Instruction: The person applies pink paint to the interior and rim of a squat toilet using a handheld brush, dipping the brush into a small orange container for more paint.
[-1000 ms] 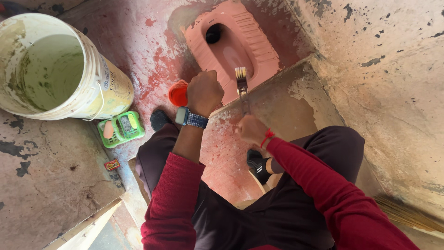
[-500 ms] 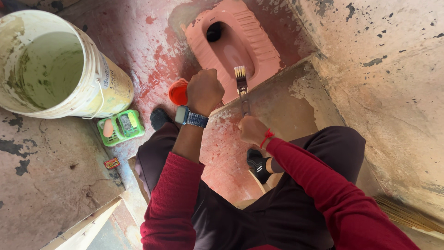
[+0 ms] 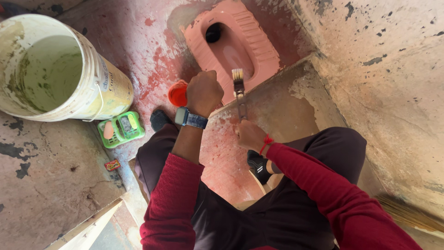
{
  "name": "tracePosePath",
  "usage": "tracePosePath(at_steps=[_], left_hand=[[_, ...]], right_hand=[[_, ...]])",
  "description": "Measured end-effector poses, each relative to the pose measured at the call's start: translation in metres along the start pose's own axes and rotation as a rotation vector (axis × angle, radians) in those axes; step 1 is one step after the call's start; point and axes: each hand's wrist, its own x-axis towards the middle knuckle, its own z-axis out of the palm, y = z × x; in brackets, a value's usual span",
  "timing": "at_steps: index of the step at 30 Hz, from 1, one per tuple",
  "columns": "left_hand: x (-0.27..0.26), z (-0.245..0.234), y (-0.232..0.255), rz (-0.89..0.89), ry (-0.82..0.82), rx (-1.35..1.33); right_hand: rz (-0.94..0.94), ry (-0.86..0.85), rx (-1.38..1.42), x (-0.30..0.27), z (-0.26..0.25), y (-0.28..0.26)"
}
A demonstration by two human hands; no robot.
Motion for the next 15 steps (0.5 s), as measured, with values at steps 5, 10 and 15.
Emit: tracePosePath(at_steps=[5, 10, 15], left_hand=[[0.002, 0.005, -0.002, -0.003, 0.001, -0.004], [0.003, 0.008, -0.005, 0.001, 0.013, 0.004], [0.002, 0.012, -0.005, 0.023, 0.063, -0.004]], right_hand=[[-0.048, 0.012, 0.15, -0.01, -0.015, -0.011], [-0.109, 0.111, 0.131, 0.01, -0.016, 0.009], [-0.096, 0.053, 0.148, 0.009, -0.018, 0.004]])
